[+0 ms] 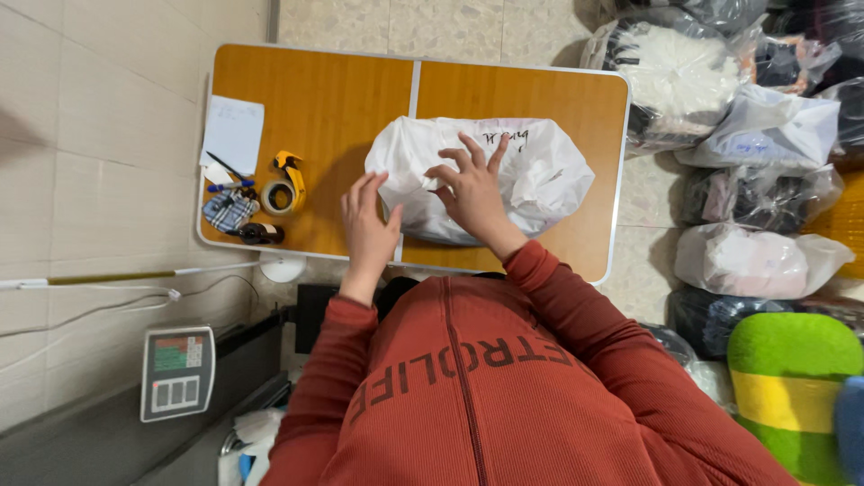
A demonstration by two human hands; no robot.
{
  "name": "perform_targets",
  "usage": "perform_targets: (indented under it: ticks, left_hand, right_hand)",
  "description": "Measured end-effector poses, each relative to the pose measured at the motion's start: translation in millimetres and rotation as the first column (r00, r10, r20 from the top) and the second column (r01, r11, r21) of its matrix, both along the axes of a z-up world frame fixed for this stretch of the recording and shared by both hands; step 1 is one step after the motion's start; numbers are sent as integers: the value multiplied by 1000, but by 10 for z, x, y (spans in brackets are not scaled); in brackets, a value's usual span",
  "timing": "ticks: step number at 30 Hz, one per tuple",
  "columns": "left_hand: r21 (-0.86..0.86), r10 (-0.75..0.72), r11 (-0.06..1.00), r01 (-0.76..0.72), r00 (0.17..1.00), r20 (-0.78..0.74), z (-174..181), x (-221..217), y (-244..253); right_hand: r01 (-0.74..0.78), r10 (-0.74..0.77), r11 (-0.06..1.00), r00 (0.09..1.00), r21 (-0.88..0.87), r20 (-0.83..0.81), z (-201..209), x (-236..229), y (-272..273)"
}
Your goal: The person folds several small pieces of patterned fabric and places them into a white plastic bag on a wooden table. They then seal the bag using a tape dispenser and label it with a marker before moving the package aside.
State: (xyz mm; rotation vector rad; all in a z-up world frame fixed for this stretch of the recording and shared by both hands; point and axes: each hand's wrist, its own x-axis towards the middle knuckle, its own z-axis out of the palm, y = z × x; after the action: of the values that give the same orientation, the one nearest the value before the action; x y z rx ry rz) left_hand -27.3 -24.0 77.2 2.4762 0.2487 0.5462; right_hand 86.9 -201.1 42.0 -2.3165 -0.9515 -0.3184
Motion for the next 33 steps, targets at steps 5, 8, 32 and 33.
perform_targets:
  ticks: [5,8,32,33]
  left_hand:
    - [116,-71,990,84,992,-108,-213,338,24]
    - [175,-38,982,65,988,-150,-374,456,88]
    - [-120,-82,989,91,993,80,-351,154,115]
    - [-118,-90,988,99,992,83,-308,141,116]
  right_hand:
    - [-36,36,999,999,-25,22,176,-141,-103]
    - [19,-24,997,997,-81,-67,355,-209,-348]
    - [243,-241,968,970,58,-40,-24,5,-1494]
    - [236,-234,970,972,66,-37,11,-16,-1479]
